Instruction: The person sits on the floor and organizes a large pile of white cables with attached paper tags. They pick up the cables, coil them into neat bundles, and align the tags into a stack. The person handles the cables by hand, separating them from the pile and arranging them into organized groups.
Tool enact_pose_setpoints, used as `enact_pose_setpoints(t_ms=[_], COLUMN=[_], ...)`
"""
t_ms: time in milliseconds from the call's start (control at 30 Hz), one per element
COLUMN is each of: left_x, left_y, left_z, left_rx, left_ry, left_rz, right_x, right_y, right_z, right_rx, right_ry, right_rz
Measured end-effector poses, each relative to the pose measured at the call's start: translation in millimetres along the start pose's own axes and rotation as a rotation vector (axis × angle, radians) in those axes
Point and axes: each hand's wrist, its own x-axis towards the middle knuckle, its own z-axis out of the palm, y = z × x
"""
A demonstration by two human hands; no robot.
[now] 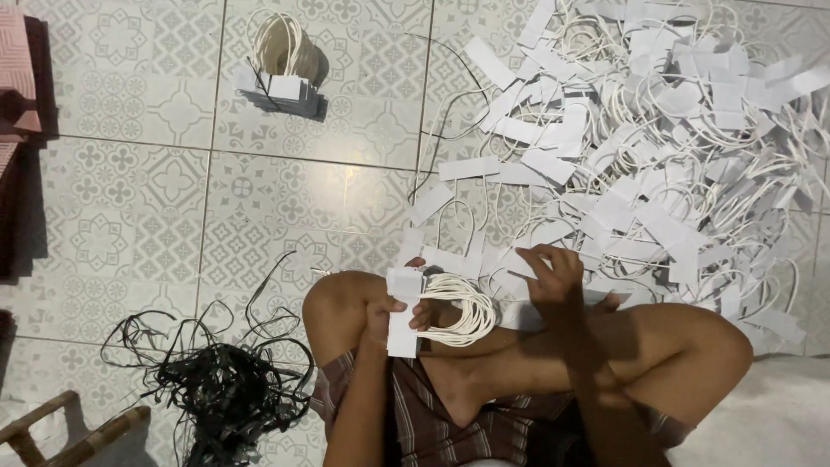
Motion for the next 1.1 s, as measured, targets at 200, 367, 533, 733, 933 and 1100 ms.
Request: enact_pose_setpoints(t_ms=[200, 367, 533, 733, 933, 1100], left_x=[-6, -2, -5, -6, 3, 4], left_y=[-3, -3, -7, -7, -7, -8], left_z=[3, 7, 13, 20, 29, 39], left_rx=[0.005, 0.014, 0.026, 0.05, 0.067, 0.09], left_ry=[0.07, 0.124, 0.175, 0.238, 0.3, 0.352], left_rz=[0.013, 0.01, 0.024, 0.02, 0.002, 0.008], right_x=[25, 39, 38, 49, 62, 71], right_y=[-20, -33, -49, -49, -46, -61], right_z=[9, 38, 58, 58, 58, 54], right_rx=[0.244, 0.047, 0.003, 0.208, 0.492, 0.325], right_ry=[-0.028, -0.204, -0.363, -0.179, -0.198, -0.36], right_rz=[0.006, -0.106, -0.233, -0.05, 0.594, 0.617])
